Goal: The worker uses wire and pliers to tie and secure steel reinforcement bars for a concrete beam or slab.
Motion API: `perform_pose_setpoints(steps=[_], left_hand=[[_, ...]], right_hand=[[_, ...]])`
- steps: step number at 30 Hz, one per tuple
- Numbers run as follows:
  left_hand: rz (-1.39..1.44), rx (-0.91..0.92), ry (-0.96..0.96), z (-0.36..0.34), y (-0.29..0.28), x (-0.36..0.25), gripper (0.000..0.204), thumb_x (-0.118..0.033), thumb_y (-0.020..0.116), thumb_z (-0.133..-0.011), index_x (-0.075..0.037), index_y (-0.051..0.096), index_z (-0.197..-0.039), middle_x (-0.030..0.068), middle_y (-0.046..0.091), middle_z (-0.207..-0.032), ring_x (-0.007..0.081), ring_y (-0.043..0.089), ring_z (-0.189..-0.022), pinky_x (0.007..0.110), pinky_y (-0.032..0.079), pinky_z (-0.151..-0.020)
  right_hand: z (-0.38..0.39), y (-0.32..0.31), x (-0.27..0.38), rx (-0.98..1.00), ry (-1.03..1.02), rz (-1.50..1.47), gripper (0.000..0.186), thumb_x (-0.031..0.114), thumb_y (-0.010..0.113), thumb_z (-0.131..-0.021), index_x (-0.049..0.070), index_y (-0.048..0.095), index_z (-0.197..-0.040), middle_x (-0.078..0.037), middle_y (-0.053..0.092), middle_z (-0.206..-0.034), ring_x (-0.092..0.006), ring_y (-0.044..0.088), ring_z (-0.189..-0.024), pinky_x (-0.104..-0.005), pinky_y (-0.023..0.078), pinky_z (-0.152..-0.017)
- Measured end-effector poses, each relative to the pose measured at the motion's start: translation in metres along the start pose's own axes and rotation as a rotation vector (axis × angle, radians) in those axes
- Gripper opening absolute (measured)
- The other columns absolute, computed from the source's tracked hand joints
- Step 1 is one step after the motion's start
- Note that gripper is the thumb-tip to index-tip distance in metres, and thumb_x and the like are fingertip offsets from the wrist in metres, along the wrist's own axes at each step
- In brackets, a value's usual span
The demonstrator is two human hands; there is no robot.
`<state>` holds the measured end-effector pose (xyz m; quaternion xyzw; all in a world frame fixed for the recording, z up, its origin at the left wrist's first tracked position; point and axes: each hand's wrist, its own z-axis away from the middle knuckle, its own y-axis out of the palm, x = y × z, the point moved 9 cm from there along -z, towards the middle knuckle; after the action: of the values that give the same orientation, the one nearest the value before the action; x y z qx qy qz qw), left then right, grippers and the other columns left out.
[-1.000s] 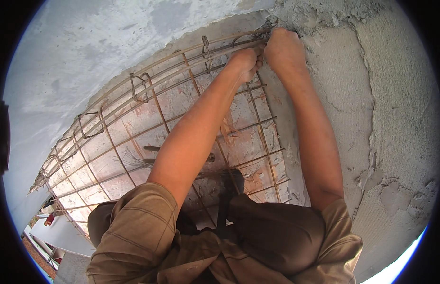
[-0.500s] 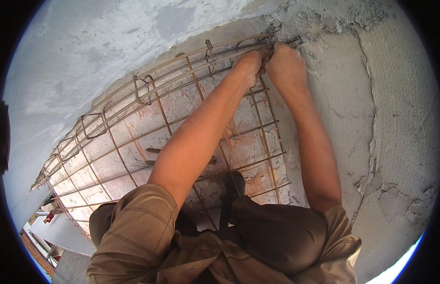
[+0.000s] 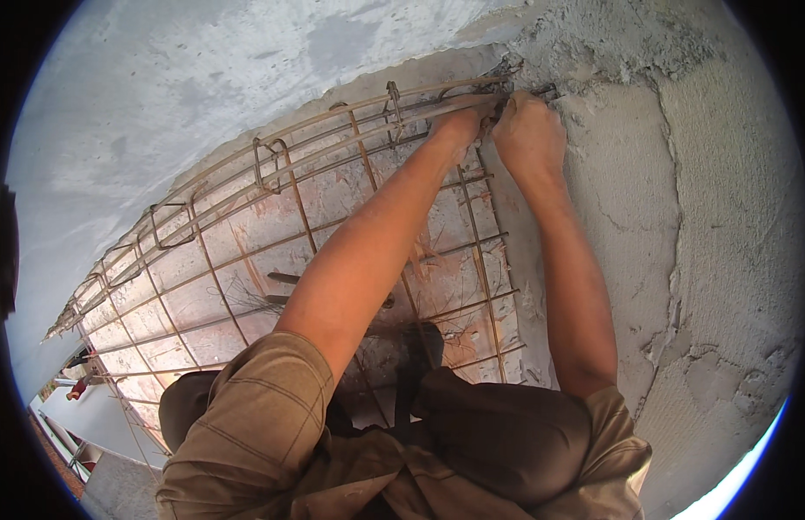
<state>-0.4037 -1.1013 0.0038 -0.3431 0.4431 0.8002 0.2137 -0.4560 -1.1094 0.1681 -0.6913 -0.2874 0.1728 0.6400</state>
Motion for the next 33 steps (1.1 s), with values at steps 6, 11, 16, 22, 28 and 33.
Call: perform_pose_setpoints(steps=[6, 11, 16, 22, 28, 33], left_hand=[[0.055, -0.047, 0.058, 0.026, 0.002, -0.002, 0.025, -0.009, 0.058, -0.089, 0.001, 0.061, -0.112, 0.0091, 0.065, -0.097, 0.0131, 0.060, -0.079, 0.025, 0.050, -0.066], [-0.017, -0.210, 0.038, 0.061, -0.004, 0.006, 0.026, -0.018, 0.056, -0.092, 0.003, 0.061, -0.108, 0.0095, 0.064, -0.094, 0.0156, 0.061, -0.077, 0.028, 0.051, -0.065], [0.187, 0.081, -0.183, 0.090, 0.043, -0.018, 0.035, -0.028, 0.049, -0.096, 0.005, 0.058, -0.106, 0.0097, 0.063, -0.093, 0.0159, 0.061, -0.077, 0.030, 0.051, -0.068], [0.679, 0.374, 0.087, 0.086, 0.078, -0.119, 0.035, -0.026, 0.041, -0.099, 0.005, 0.048, -0.113, 0.0108, 0.061, -0.098, 0.0188, 0.060, -0.090, 0.032, 0.050, -0.079], [0.707, 0.205, 0.011, 0.107, 0.050, -0.109, 0.026, -0.019, 0.046, -0.097, 0.003, 0.055, -0.109, 0.0111, 0.062, -0.096, 0.0192, 0.061, -0.090, 0.031, 0.053, -0.076], [0.507, 0.143, 0.062, 0.126, 0.032, -0.106, 0.022, -0.012, 0.050, -0.095, 0.004, 0.056, -0.109, 0.0090, 0.061, -0.092, 0.0156, 0.059, -0.080, 0.028, 0.051, -0.069]], right_hand=[[0.010, -0.013, -0.003, -0.061, -0.016, 0.113, 0.018, 0.017, 0.050, -0.085, 0.004, 0.063, -0.089, -0.025, 0.064, -0.081, -0.0433, 0.063, -0.078, -0.0512, 0.049, -0.071], [0.006, -0.021, 0.005, -0.054, -0.023, 0.202, 0.016, 0.017, 0.051, -0.085, 0.006, 0.062, -0.089, -0.024, 0.065, -0.078, -0.0422, 0.063, -0.075, -0.0512, 0.050, -0.068], [0.002, -0.025, 0.008, -0.051, -0.002, 0.195, 0.016, 0.017, 0.050, -0.086, 0.005, 0.062, -0.087, -0.022, 0.065, -0.076, -0.0418, 0.064, -0.074, -0.0503, 0.050, -0.068], [0.048, -0.126, 0.074, -0.376, -0.213, -0.133, 0.017, 0.010, 0.055, -0.087, 0.001, 0.064, -0.098, -0.020, 0.066, -0.076, -0.0335, 0.066, -0.067, -0.0397, 0.051, -0.059], [0.068, -0.109, 0.048, -0.191, -0.068, -0.169, 0.020, 0.004, 0.058, -0.085, -0.002, 0.062, -0.104, -0.021, 0.066, -0.082, -0.0310, 0.067, -0.069, -0.0343, 0.051, -0.058], [0.098, -0.068, 0.037, -0.042, -0.131, -0.363, 0.023, 0.005, 0.059, -0.086, -0.003, 0.062, -0.108, -0.024, 0.065, -0.088, -0.0320, 0.068, -0.073, -0.0332, 0.051, -0.062]])
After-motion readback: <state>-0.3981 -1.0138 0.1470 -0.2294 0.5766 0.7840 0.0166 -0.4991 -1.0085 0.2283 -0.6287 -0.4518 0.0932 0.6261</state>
